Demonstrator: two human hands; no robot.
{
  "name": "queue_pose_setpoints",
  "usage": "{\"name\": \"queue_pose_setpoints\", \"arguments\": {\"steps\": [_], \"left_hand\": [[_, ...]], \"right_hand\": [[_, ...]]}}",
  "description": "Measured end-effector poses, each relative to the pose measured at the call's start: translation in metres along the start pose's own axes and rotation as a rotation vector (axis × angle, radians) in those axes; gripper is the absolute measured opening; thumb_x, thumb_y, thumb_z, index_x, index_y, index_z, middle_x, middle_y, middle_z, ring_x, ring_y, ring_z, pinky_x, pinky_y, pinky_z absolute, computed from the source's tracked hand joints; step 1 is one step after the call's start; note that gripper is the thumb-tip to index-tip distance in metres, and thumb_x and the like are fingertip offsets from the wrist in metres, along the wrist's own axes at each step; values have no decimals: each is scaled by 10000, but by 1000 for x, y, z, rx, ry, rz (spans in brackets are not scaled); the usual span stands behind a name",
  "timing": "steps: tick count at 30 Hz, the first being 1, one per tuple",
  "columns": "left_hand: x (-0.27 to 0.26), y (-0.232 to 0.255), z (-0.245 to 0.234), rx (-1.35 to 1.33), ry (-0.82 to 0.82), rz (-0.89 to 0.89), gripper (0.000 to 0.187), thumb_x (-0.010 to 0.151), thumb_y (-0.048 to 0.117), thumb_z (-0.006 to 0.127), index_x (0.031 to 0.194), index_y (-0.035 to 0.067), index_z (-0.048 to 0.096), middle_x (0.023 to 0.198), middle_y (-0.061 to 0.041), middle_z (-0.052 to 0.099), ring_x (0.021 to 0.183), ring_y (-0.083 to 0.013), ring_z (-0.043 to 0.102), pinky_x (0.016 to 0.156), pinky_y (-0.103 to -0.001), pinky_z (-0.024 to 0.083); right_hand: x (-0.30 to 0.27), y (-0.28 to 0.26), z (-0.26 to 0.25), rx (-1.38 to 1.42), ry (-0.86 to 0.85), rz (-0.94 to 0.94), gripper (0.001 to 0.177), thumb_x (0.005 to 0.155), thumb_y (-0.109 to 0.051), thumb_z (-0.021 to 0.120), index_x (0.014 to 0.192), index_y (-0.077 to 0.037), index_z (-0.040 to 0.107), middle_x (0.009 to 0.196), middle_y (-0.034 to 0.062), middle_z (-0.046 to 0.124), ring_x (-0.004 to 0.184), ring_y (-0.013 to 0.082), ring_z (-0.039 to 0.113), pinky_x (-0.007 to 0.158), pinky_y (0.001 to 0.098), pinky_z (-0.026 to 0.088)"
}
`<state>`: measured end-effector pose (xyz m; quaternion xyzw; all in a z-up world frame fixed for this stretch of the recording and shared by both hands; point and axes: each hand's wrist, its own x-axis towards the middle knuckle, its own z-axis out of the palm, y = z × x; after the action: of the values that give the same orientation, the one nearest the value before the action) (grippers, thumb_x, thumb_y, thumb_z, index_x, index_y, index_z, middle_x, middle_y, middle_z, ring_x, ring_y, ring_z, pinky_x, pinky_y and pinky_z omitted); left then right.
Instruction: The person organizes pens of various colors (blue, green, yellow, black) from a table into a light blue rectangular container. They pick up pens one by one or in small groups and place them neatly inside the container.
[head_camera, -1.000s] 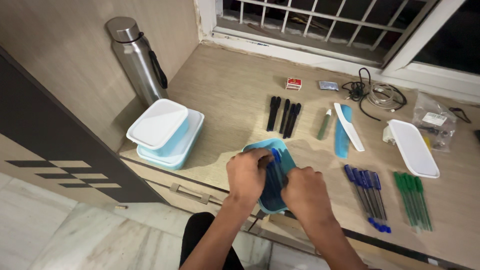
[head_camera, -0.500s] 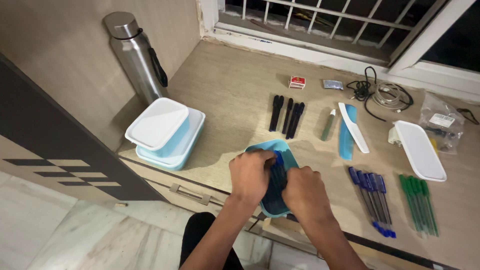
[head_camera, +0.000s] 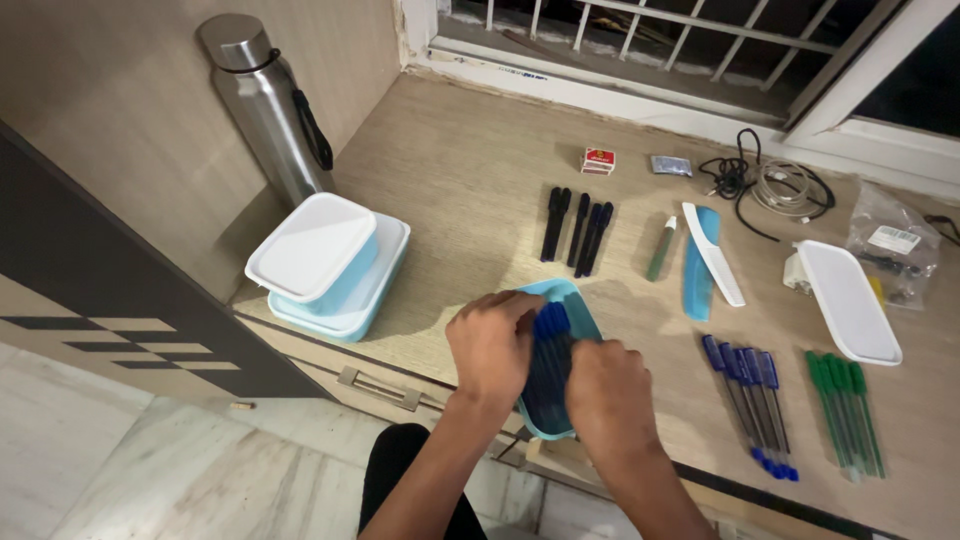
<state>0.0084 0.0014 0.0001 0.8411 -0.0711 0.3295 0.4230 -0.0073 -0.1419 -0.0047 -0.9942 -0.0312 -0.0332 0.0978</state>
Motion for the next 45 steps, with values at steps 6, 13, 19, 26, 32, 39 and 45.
{"name": "queue_pose_setpoints", "arguments": {"steps": [6,13,19,26,32,39,45], "left_hand": [[-2,-4,3,20,18,38,211,756,-32,680,912,80,769,938,-102,772,832,-338,723,743,-436,563],[-1,-4,5,19,23,9,200,767,-26,693,911,88,772,941,-100,774,823,-331,725,730,-424,568],[-4,-2,8,32,51,35,171,781,-10,701,896,99,767,922,-77,776,833,-315,706,749,-430,547],[-11,10,30,19,18,81,170,781,-4,701,893,107,763,914,-54,777,820,-274,704,769,-418,501],[-16,24,42,-26,5,122,170,774,1,712,900,103,762,901,-59,768,840,-269,710,789,-416,486],[-18,42,53,-44,-2,140,156,789,-3,723,894,105,765,889,-59,766,852,-265,717,788,-409,477],[-20,54,62,-31,-27,156,155,784,-9,730,888,100,766,858,-58,765,802,-269,704,771,-412,470]], "right_hand": [[2,5,9,38,28,-29,109,832,-64,637,826,-25,738,865,278,689,849,481,684,752,542,571],[-1,4,6,6,-28,-44,95,806,-68,661,830,-13,734,869,283,690,837,469,694,787,523,578],[-5,7,1,5,-30,-23,106,798,-73,656,836,-18,738,862,278,691,829,475,690,765,534,577],[-15,28,-11,35,12,51,142,812,-85,631,862,-50,759,854,255,708,846,467,693,792,542,572],[-19,50,-13,33,82,74,142,816,-100,639,866,-46,760,839,268,704,828,478,693,781,547,572],[-25,69,-25,7,134,-2,160,864,-147,650,793,-44,752,761,233,710,788,413,715,776,512,573],[-40,88,-55,357,332,33,182,816,-107,685,946,-110,813,833,171,749,704,378,717,681,458,575]]}}
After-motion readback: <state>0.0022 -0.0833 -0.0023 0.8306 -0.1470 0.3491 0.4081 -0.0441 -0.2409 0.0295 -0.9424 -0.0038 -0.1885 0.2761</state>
